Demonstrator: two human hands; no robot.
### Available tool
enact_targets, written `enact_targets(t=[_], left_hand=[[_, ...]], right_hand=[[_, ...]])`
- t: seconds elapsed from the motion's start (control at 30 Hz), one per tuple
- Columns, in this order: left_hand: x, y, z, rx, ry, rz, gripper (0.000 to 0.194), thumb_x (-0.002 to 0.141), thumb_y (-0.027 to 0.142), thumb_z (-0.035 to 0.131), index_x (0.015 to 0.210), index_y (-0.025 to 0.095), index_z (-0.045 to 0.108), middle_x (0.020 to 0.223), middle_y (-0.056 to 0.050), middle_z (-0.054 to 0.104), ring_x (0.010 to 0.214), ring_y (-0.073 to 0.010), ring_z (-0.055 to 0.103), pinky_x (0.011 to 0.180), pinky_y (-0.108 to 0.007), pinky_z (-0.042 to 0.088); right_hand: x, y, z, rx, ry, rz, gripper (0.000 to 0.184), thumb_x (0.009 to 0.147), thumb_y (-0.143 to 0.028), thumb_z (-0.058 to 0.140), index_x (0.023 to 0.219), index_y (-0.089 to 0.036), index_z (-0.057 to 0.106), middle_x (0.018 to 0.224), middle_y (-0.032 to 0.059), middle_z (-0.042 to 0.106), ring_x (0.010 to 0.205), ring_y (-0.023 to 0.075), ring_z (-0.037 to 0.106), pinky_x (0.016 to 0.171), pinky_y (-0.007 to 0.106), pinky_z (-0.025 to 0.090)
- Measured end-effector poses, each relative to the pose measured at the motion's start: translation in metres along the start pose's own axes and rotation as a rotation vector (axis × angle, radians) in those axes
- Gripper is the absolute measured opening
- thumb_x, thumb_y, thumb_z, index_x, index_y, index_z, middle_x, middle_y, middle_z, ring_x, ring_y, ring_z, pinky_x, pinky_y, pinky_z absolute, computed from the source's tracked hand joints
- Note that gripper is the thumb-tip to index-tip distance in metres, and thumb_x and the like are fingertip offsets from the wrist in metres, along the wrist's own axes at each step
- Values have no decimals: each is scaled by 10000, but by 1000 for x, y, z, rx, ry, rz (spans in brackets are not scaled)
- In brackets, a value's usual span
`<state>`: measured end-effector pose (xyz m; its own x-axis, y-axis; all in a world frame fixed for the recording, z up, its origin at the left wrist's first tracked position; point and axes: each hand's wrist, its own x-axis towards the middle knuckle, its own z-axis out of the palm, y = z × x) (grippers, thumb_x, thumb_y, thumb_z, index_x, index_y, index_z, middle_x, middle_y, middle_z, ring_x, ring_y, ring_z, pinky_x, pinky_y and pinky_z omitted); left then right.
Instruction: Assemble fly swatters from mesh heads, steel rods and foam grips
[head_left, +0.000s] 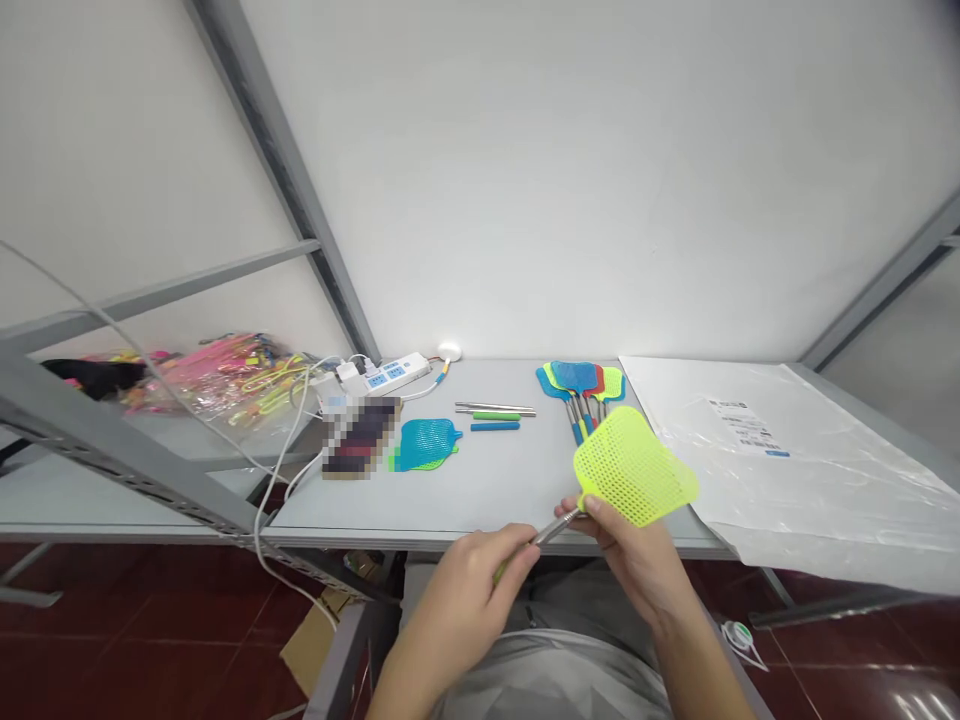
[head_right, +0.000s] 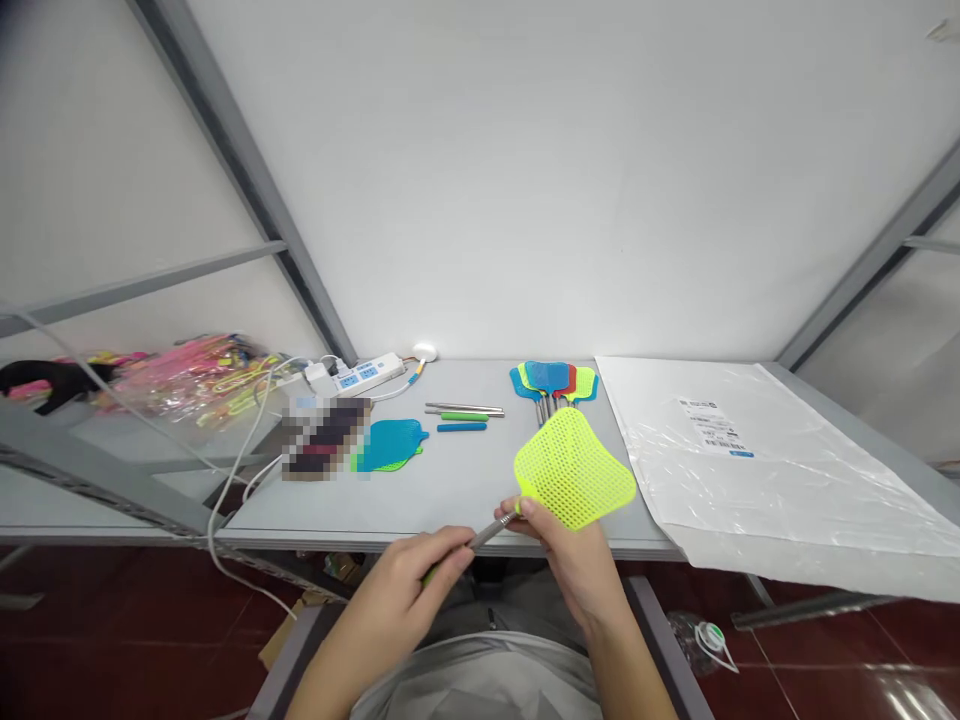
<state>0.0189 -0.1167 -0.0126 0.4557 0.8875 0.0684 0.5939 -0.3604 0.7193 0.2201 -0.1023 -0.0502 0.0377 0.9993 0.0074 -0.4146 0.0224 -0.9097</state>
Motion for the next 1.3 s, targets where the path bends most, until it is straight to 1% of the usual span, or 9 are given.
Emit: enact_targets(t=[0.1, 0.23, 0.37, 0.53, 0.67, 0.83, 1.0, 1.17, 1.3], left_hand=[[1, 4, 5, 68, 5, 21, 283, 1030, 346, 363, 1050, 277, 637, 890, 16, 705, 823, -175, 630, 723, -264, 397], [2, 3, 9, 203, 60, 32, 297, 1036, 302, 336, 1021, 266, 631, 907, 6, 716, 801, -187, 639, 766, -296, 394], [4, 1, 19, 252, 105, 4, 248, 1032, 286, 342, 1039, 262, 588, 983, 0, 704, 873, -203, 640, 756, -303, 395], [8, 2, 27, 346, 130, -15, 234, 1024, 254, 353, 890, 231, 542, 856, -1, 676, 768, -199, 619, 665, -307, 351], [6, -1, 12, 441, 128, 40, 234, 1018, 250, 388, 854, 236, 554, 792, 16, 675, 702, -186, 604, 638, -311, 300], [-4, -19, -26, 484, 157, 32, 250, 1007, 335, 433, 854, 235, 604, 805, 11, 684, 747, -182, 606, 714, -314, 303], [-11, -37, -49, 510, 246, 79, 228, 991, 333, 461, 887, 249, 645, 845, 13, 703, 798, -176, 602, 924, -383, 279], [-10, -35, -48, 572, 417, 118, 164, 970, 311, 499, 958, 269, 658, 904, -6, 703, 865, -198, 619, 1035, -448, 211], [-2, -17, -27, 583, 440, 174, 177, 979, 294, 480, 988, 266, 654, 882, -17, 689, 844, -198, 617, 1062, -476, 187]], right_hand=[[-1, 6, 0, -204, -28, -36, 246, 864, -430, 663, 866, -191, 721, 910, 80, 713, 887, 244, 664, 849, 398, 523], [0, 12, -2, -390, 68, -69, 289, 830, -478, 681, 800, -190, 683, 727, 43, 666, 703, 214, 625, 768, 370, 499], [0, 19, 5, -401, 102, -91, 282, 795, -463, 718, 730, -197, 651, 641, 6, 602, 647, 186, 569, 699, 326, 461], [-10, 34, 28, -307, 43, -64, 275, 814, -456, 700, 738, -197, 647, 633, -8, 582, 608, 162, 541, 631, 302, 449], [-10, 31, 32, -294, 74, -97, 263, 813, -445, 711, 760, -191, 663, 613, -14, 571, 585, 151, 540, 620, 303, 461], [6, -3, -4, -3, 337, -240, 240, 746, -381, 798, 758, -180, 669, 536, -75, 415, 511, 99, 418, 588, 290, 495], [11, -23, -26, 122, 319, -273, 225, 731, -342, 823, 799, -181, 681, 597, -64, 472, 528, 80, 421, 581, 262, 521], [7, -20, -18, 150, 225, -208, 248, 760, -402, 791, 842, -192, 689, 573, -52, 512, 563, 107, 528, 608, 275, 528], [3, -13, -2, 76, 142, -181, 220, 800, -400, 750, 836, -195, 679, 562, -42, 569, 559, 125, 575, 628, 291, 515]])
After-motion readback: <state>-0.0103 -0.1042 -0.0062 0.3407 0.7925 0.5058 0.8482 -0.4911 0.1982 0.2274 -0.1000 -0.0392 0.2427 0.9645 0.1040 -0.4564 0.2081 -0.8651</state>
